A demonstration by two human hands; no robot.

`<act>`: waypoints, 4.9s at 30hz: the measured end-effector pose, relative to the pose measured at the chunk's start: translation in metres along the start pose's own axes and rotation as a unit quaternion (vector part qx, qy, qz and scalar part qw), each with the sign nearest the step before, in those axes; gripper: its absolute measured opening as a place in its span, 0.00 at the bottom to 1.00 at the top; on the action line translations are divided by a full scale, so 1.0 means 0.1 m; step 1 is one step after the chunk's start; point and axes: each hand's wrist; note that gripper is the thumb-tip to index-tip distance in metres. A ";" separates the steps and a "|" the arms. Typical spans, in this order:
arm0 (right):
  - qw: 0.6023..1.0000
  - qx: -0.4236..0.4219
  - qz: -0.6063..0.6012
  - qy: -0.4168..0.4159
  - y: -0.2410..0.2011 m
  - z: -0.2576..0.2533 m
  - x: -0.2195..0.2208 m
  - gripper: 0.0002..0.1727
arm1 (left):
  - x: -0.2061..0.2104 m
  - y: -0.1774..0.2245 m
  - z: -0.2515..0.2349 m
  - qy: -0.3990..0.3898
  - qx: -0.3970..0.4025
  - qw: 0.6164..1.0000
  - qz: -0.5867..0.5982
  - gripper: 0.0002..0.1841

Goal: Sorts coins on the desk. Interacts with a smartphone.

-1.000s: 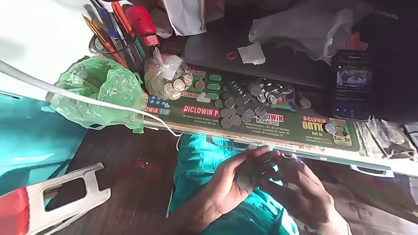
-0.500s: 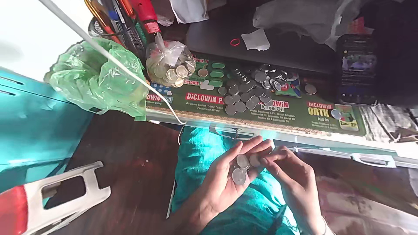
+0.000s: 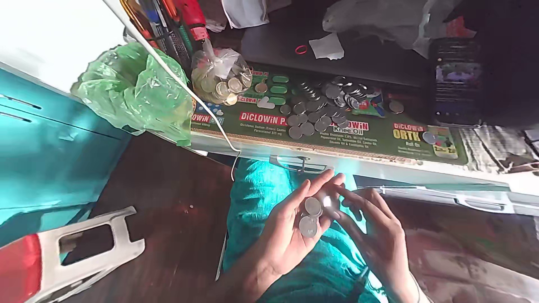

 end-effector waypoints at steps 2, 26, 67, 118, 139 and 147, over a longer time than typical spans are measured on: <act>0.999 -0.031 0.031 -0.023 -0.01 -0.06 -0.02 0.12 | 0.00 -0.01 -0.02 -0.006 0.002 1.000 -0.007 0.27; 0.961 0.035 0.274 0.016 0.42 -1.75 -1.01 0.10 | 0.08 0.04 -0.25 0.011 -0.053 0.997 -0.059 0.20; 0.931 -0.307 0.194 -0.025 -0.03 -0.10 -0.43 0.01 | 0.02 -0.07 -0.04 0.009 -0.086 0.993 0.078 0.26; 0.910 -0.320 0.247 -0.090 -0.06 -0.32 -0.39 0.09 | -0.07 -0.10 -0.01 0.031 -0.090 0.994 0.059 0.31; 0.948 -0.213 0.138 -0.195 -0.09 -0.43 -0.29 0.06 | -0.10 -0.10 -0.02 0.036 -0.101 0.993 0.055 0.33; 0.984 -0.093 0.086 -0.125 -0.15 -0.44 -0.38 0.07 | -0.11 -0.07 -0.04 0.019 -0.098 0.994 0.042 0.35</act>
Point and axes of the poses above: each hand's wrist, its own z-axis away from the middle knuckle, its own x-axis out of the palm, y = z × x, and after that the axes turned 6 degrees about y, right-handed
